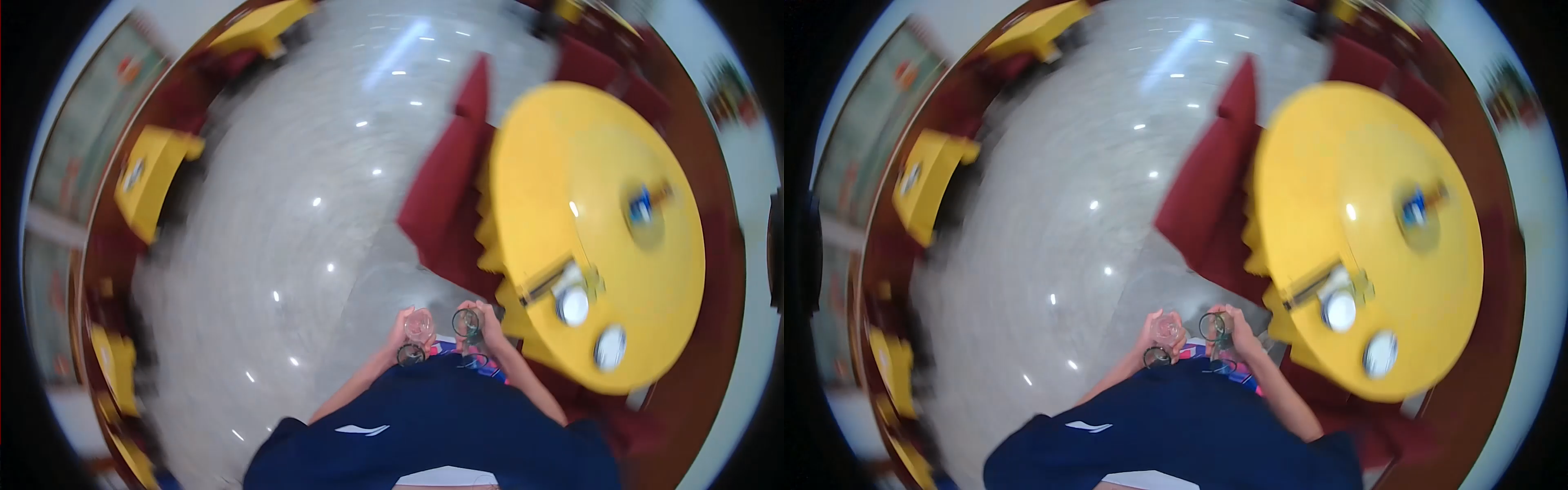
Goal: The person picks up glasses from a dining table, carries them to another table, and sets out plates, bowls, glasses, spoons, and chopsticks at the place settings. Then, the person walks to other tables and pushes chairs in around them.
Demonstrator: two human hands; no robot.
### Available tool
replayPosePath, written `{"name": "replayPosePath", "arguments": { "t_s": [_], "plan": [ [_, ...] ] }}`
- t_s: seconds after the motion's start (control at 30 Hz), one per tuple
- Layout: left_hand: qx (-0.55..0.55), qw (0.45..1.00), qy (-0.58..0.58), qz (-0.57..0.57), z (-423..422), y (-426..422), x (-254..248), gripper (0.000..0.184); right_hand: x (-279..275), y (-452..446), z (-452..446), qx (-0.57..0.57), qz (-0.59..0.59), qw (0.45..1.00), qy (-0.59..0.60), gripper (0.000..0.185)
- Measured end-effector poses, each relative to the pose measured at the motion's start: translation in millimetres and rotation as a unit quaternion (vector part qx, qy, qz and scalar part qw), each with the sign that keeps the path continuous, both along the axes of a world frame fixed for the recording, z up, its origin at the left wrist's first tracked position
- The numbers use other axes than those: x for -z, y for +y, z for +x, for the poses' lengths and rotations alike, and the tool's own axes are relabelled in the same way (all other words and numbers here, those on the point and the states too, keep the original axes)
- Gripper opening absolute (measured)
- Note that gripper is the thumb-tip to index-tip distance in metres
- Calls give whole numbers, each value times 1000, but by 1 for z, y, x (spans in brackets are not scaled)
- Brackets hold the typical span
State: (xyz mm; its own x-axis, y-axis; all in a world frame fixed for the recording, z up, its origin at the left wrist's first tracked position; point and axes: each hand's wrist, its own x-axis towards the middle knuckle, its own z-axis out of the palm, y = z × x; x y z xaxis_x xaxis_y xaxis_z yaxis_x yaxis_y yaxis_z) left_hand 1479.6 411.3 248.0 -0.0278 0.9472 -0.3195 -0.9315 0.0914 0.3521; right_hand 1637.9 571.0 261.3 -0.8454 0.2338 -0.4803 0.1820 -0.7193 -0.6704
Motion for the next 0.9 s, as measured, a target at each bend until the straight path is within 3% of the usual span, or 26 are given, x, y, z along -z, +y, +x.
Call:
{"name": "replayPosePath", "arguments": {
  "t_s": [0.07,0.1,0.17,0.23,0.3,0.37,0.43,0.53,0.6,0.7,0.8,0.83,0.87,0.9],
  "plan": [
    [-47,995,-7,-90,-30,-34,6,48,-11,-26,-55,-10,-99,991,-94,51],
    [-114,990,-13,-81,-44,-53,6,48,19,-36,-81,-54,-129,990,-5,51],
    [-161,979,14,-126,-72,-86,-1,52,5,-59,-128,-115,-141,982,-40,51],
    [-213,970,-52,-104,-92,-114,-3,54,0,-70,-167,-183,-117,974,-57,50],
    [-239,962,-110,-79,-106,-127,2,55,-8,-73,-203,-207,-169,961,-74,49],
    [-234,955,-181,31,-132,-148,19,59,1,-87,-251,-240,-165,952,-97,48],
    [-273,952,-133,30,-154,-158,26,61,19,-93,-292,-274,-148,941,-129,49],
    [-317,941,-113,18,-206,-175,29,63,25,-107,-369,-342,-160,921,-94,51],
    [-345,929,-106,-79,-248,-188,56,59,23,-120,-429,-368,-160,912,-85,50],
    [-411,905,-93,-57,-338,-201,24,52,-1,-132,-526,-425,-42,904,-31,43],
    [-461,876,-136,-41,-431,-218,31,43,-3,-135,-624,-379,-37,923,47,42],
    [-444,894,-35,-54,-456,-213,-11,38,-3,-140,-652,-348,-37,935,56,43],
    [-428,901,-67,-33,-483,-218,-16,44,-1,-150,-677,-336,-54,937,78,43],
    [-416,909,-26,-7,-506,-222,-24,47,3,-157,-696,-371,-31,923,97,46]
  ]
}}
